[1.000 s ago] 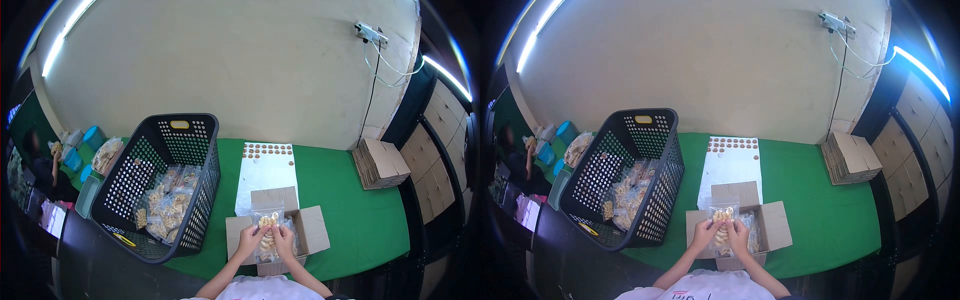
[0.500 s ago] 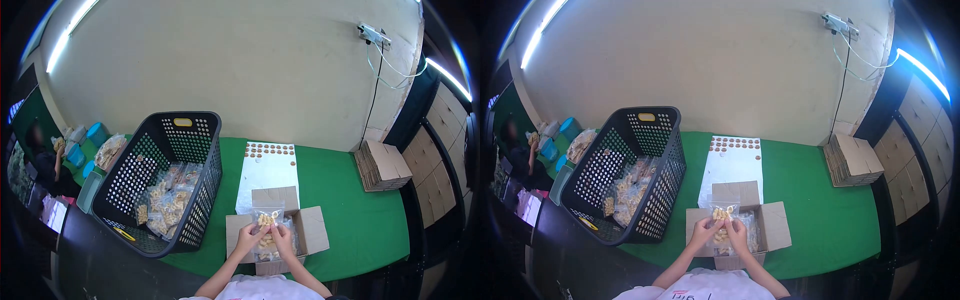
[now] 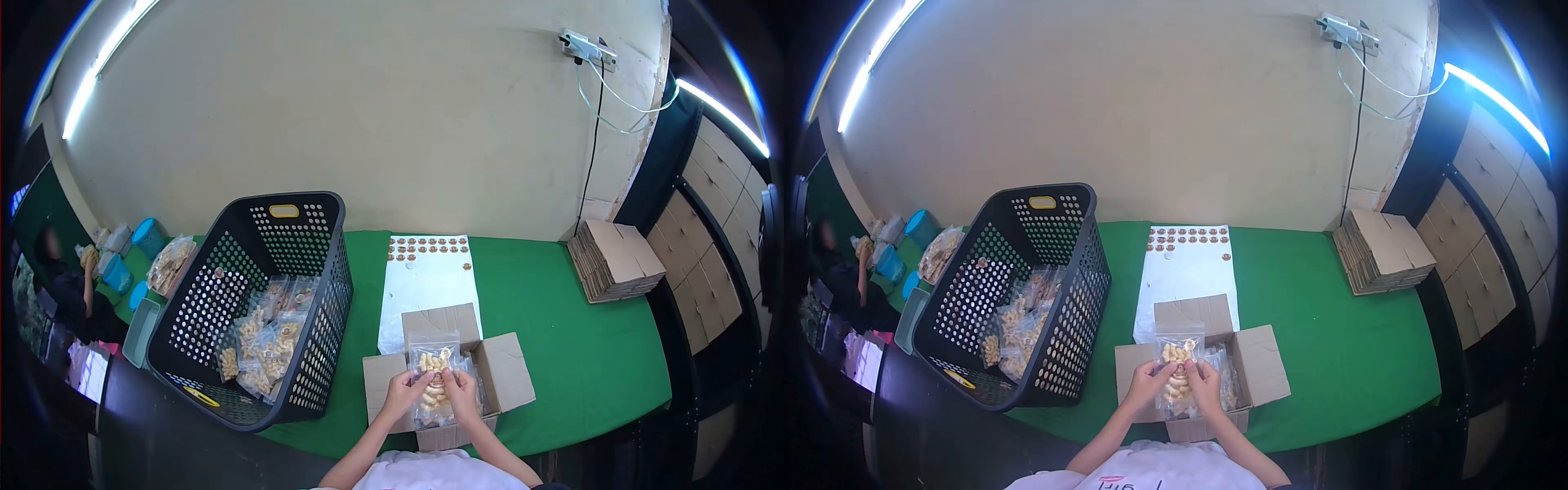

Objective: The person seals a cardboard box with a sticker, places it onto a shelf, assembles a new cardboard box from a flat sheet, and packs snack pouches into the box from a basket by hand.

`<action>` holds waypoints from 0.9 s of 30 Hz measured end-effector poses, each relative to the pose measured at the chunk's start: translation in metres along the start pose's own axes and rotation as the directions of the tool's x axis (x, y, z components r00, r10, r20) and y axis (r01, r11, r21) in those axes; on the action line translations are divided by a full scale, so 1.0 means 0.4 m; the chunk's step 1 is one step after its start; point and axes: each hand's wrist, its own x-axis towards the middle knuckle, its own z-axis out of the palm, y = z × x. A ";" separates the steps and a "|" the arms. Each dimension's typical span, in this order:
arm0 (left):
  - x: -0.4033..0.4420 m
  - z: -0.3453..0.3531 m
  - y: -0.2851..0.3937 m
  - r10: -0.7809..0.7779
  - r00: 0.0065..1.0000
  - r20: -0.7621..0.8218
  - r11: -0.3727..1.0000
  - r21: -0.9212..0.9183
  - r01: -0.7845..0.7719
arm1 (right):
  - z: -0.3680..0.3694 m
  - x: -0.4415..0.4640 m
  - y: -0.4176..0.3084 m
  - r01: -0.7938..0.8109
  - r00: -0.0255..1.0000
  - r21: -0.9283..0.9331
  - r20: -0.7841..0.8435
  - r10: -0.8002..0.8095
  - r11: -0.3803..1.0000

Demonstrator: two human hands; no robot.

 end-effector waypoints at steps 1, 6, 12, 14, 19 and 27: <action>0.004 -0.001 -0.009 0.009 1.000 0.004 1.000 0.006 -0.009 | 0.000 0.000 0.004 -0.009 1.000 0.012 -0.004 0.009 1.000; 0.000 -0.002 0.005 -0.013 1.000 -0.002 1.000 0.018 0.013 | 0.011 -0.002 0.018 -0.098 0.994 0.216 -0.019 0.105 0.972; -0.003 -0.020 -0.009 0.049 0.998 0.044 0.987 0.150 -0.055 | 0.000 0.007 0.032 -0.006 0.999 0.008 0.052 0.006 1.000; -0.003 -0.028 -0.003 0.045 0.996 0.072 0.987 0.151 -0.055 | 0.003 0.006 0.031 0.003 0.999 0.007 0.053 -0.003 1.000; -0.016 -0.048 0.009 -0.021 0.996 0.087 0.996 0.085 0.014 | 0.014 -0.002 0.045 -0.045 0.998 -0.015 0.043 0.045 0.999; -0.007 -0.061 -0.001 -0.100 0.990 0.095 0.994 -0.032 0.104 | 0.026 0.028 0.067 -0.138 0.990 0.152 -0.020 0.143 0.979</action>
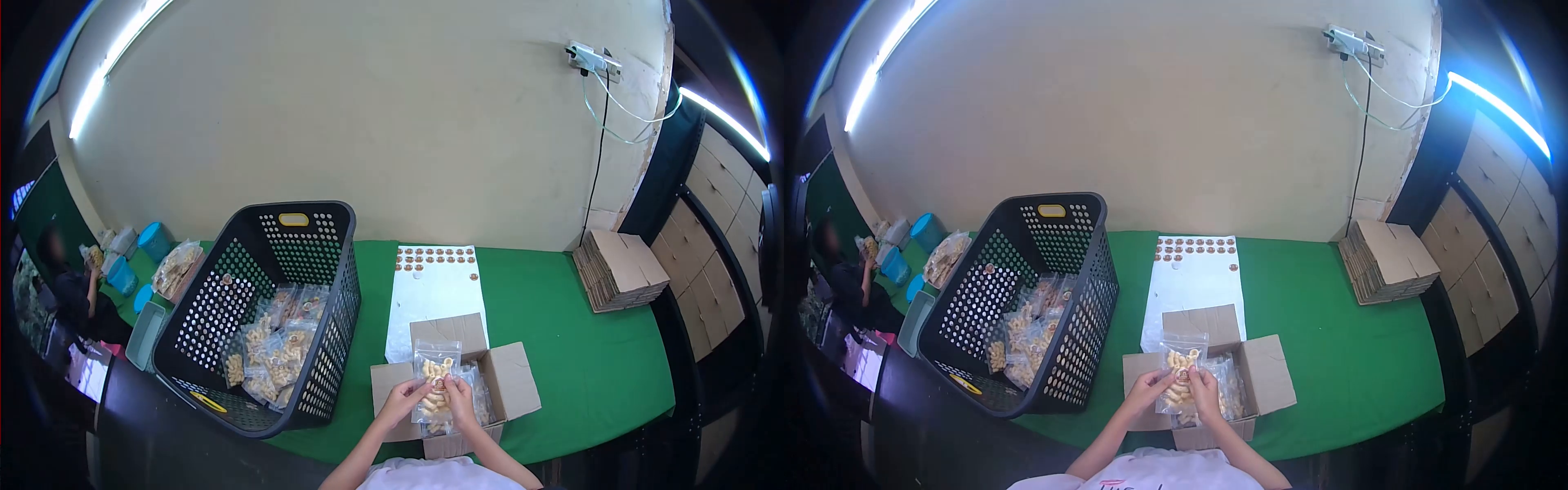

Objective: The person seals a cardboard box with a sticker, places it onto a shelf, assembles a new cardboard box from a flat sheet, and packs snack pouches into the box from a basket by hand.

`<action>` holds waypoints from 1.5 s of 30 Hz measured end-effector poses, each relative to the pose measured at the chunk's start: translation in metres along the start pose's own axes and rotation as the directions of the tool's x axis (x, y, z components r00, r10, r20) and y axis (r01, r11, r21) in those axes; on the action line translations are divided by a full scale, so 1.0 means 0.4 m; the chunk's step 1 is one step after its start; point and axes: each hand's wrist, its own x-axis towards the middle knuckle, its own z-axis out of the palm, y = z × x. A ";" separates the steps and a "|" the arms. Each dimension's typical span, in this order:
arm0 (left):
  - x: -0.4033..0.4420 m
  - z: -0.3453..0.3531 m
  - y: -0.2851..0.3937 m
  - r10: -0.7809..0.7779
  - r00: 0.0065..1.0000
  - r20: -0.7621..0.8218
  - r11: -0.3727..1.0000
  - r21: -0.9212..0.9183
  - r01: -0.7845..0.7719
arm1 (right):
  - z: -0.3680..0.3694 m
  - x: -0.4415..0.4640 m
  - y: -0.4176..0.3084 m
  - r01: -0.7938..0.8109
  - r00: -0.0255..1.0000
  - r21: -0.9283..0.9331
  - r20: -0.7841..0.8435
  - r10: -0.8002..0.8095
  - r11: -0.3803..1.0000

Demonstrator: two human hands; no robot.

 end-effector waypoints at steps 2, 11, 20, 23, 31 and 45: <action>0.002 0.016 0.006 0.030 0.999 -0.036 1.000 -0.001 -0.030 | -0.007 0.003 -0.010 -0.028 0.999 0.030 -0.024 0.029 0.999; 0.020 0.008 -0.021 0.067 0.998 -0.004 0.960 0.274 -0.064 | -0.013 0.006 0.007 0.168 0.985 -0.109 -0.009 -0.170 0.980; 0.002 0.007 0.002 -0.054 0.997 -0.055 0.982 0.177 0.063 | -0.004 0.015 0.017 0.046 0.999 -0.001 -0.007 -0.046 0.999; 0.008 0.002 -0.020 -0.025 0.998 -0.060 0.999 0.022 0.026 | 0.025 0.004 -0.012 0.118 0.992 -0.101 -0.036 -0.122 0.988; -0.020 0.003 0.086 -0.112 0.990 0.079 0.988 0.120 0.103 | 0.008 0.011 0.011 0.165 0.986 -0.133 0.058 -0.159 0.977; 0.002 0.023 0.015 -0.108 0.992 -0.061 0.994 -0.006 0.108 | -0.008 0.008 -0.002 0.188 0.973 -0.192 0.168 -0.157 0.963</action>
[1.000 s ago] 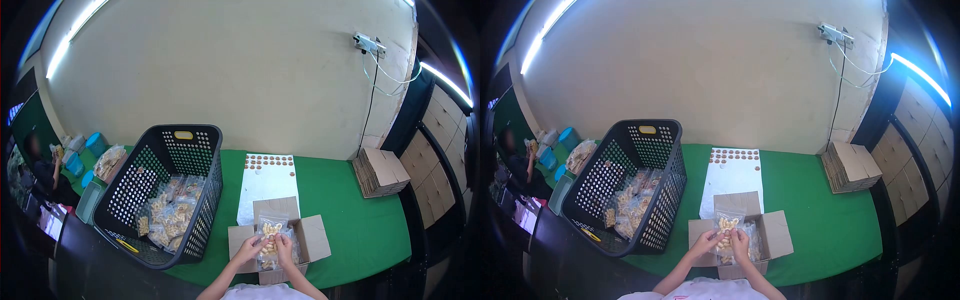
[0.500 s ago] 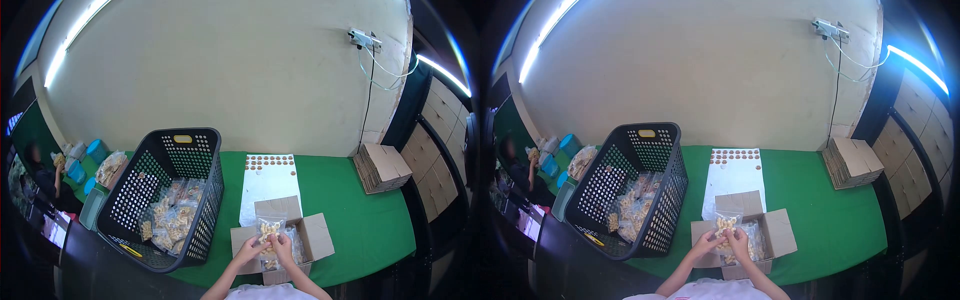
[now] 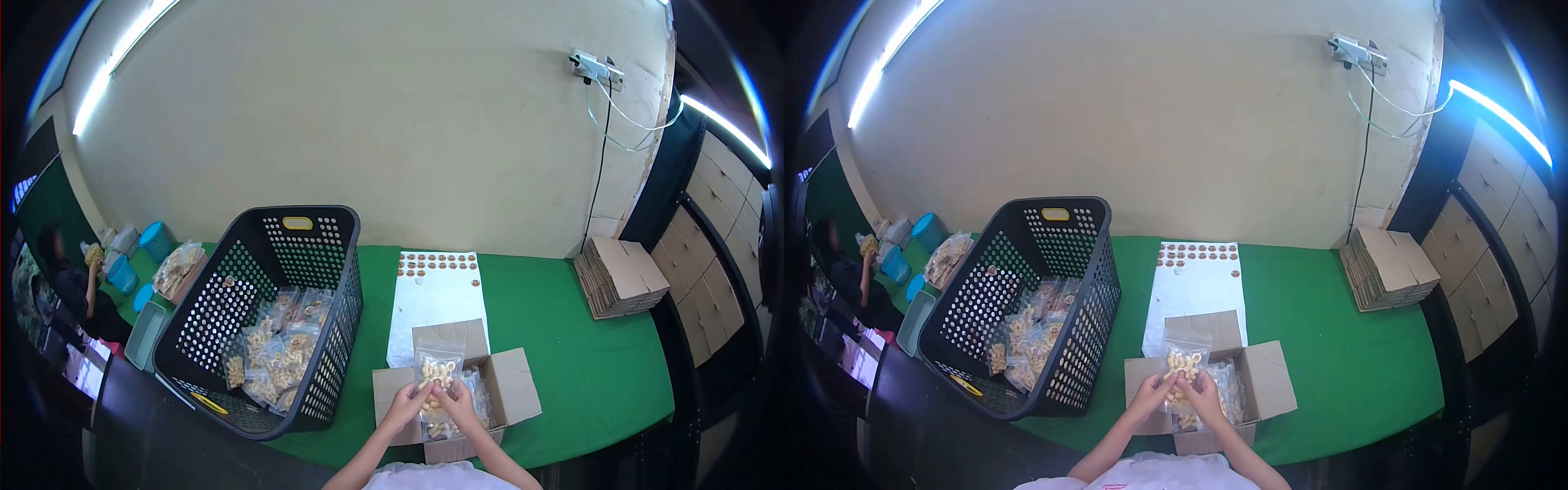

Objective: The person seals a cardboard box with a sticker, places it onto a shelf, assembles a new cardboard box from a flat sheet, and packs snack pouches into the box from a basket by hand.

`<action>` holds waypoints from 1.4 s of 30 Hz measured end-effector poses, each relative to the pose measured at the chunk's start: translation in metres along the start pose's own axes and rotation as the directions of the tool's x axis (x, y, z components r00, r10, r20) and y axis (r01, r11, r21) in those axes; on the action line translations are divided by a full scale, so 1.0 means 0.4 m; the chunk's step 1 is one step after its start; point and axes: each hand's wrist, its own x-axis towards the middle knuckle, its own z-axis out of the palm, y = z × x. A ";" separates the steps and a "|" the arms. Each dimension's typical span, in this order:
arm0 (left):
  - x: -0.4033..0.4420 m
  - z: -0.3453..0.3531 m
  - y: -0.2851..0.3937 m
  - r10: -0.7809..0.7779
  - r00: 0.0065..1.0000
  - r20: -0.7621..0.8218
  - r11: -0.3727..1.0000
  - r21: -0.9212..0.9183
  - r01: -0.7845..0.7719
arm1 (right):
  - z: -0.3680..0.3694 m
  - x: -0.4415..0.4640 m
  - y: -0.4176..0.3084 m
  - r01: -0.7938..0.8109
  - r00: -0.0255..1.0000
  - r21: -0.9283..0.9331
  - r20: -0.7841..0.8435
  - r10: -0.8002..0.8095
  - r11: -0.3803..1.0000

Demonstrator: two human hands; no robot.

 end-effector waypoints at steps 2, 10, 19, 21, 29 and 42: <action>0.002 0.009 0.000 0.047 0.999 -0.017 0.999 -0.002 -0.047 | -0.001 -0.003 -0.010 -0.048 0.999 0.060 -0.009 0.049 0.997; 0.021 -0.004 -0.074 0.142 0.990 -0.014 0.985 0.098 -0.140 | -0.040 -0.008 -0.040 -0.153 0.982 -0.050 0.104 0.158 0.987; 0.014 -0.009 -0.038 0.220 0.975 0.014 0.948 0.232 -0.217 | -0.030 -0.010 -0.020 -0.059 0.994 0.049 0.092 0.054 0.997; 0.010 -0.008 -0.029 0.269 0.963 0.030 0.921 0.284 -0.266 | -0.026 -0.012 -0.029 -0.060 0.994 0.076 0.098 0.053 0.995; -0.005 -0.012 0.008 0.261 0.964 0.044 0.942 0.207 -0.265 | -0.038 -0.005 -0.055 -0.176 0.969 0.003 0.175 0.173 0.984; 0.005 -0.025 -0.001 0.278 0.946 0.167 0.946 0.126 -0.300 | -0.002 0.048 -0.133 0.007 0.996 0.145 -0.086 0.006 0.989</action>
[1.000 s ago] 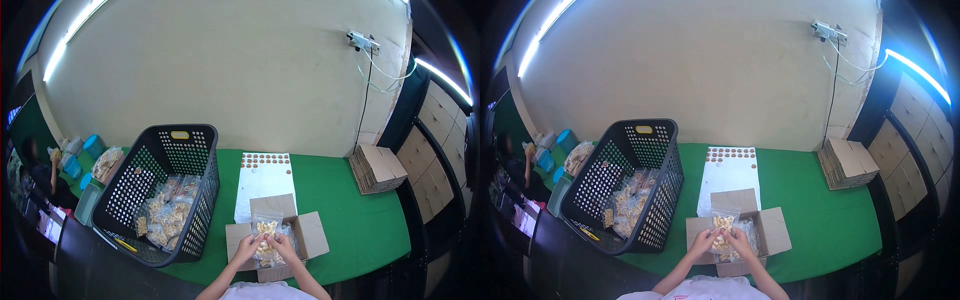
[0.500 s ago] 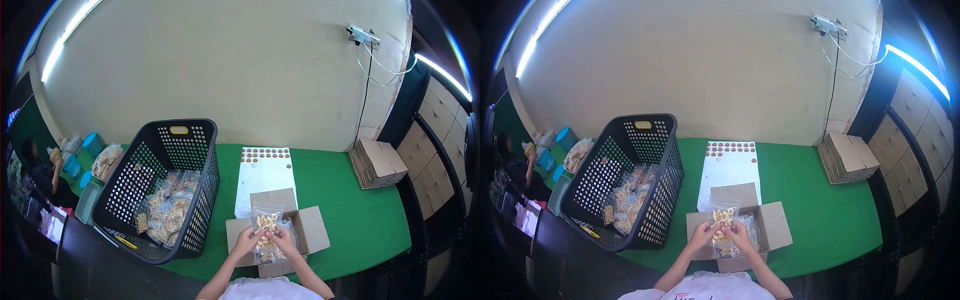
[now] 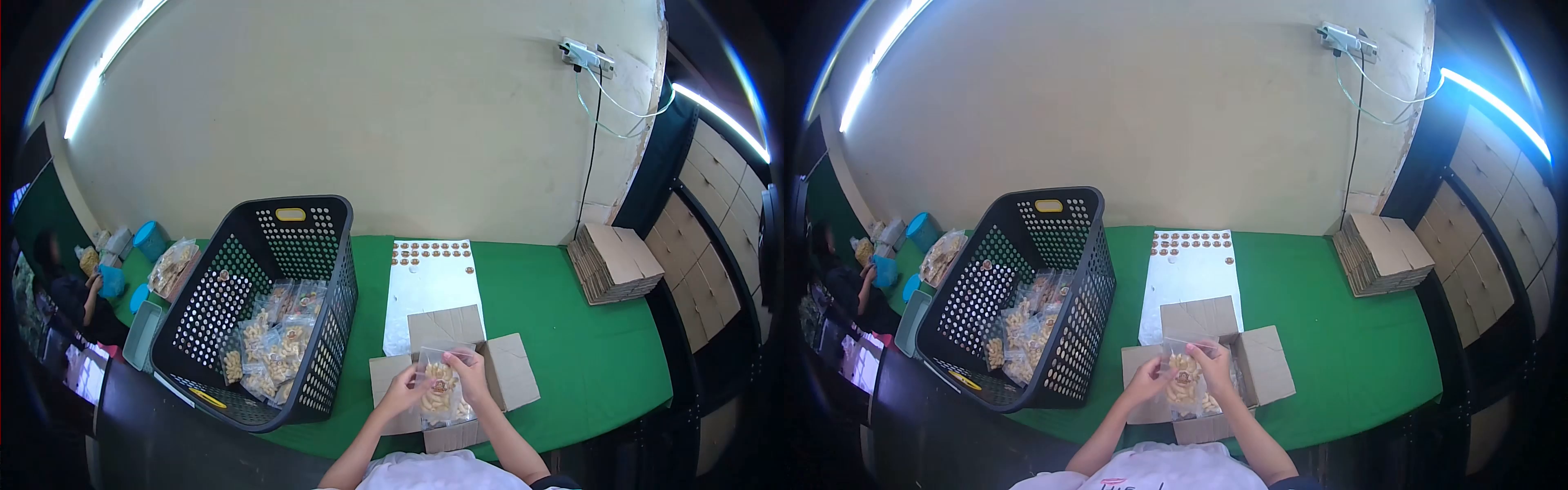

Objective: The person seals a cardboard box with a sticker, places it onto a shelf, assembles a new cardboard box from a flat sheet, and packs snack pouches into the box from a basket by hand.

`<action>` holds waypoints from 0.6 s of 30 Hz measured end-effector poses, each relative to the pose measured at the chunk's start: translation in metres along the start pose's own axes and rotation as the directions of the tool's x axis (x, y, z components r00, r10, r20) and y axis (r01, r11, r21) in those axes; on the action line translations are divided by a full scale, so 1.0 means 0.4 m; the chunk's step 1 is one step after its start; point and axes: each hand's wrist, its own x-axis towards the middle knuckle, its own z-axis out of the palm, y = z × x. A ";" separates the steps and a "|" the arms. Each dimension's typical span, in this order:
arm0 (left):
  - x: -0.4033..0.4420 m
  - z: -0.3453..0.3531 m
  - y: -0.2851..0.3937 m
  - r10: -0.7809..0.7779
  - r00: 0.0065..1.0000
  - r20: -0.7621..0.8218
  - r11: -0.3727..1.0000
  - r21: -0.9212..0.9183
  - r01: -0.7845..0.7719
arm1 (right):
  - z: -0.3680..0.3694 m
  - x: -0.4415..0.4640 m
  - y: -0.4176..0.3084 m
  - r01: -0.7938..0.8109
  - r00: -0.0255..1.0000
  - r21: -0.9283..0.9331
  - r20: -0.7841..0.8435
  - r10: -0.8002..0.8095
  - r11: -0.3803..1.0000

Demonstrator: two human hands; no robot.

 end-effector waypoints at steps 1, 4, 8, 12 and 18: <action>0.013 -0.002 0.008 0.035 0.998 -0.042 0.998 -0.047 -0.037 | 0.001 -0.002 0.007 0.005 1.000 0.022 0.012 -0.005 1.000; 0.041 -0.002 0.049 0.022 0.996 -0.086 0.990 -0.134 -0.034 | 0.003 -0.010 0.028 0.036 0.995 -0.051 0.091 -0.031 0.998; 0.042 0.016 0.061 -0.009 0.989 -0.146 0.987 -0.158 -0.014 | 0.028 -0.024 0.025 0.009 0.999 -0.012 0.032 -0.009 1.000; 0.046 0.024 0.053 0.012 0.978 -0.209 0.997 -0.071 -0.028 | 0.012 -0.024 0.041 0.015 1.000 -0.060 0.016 -0.014 0.998; 0.079 -0.010 0.019 0.037 0.963 -0.266 0.999 0.045 -0.026 | 0.008 -0.032 0.066 0.098 0.995 -0.268 0.015 -0.098 0.958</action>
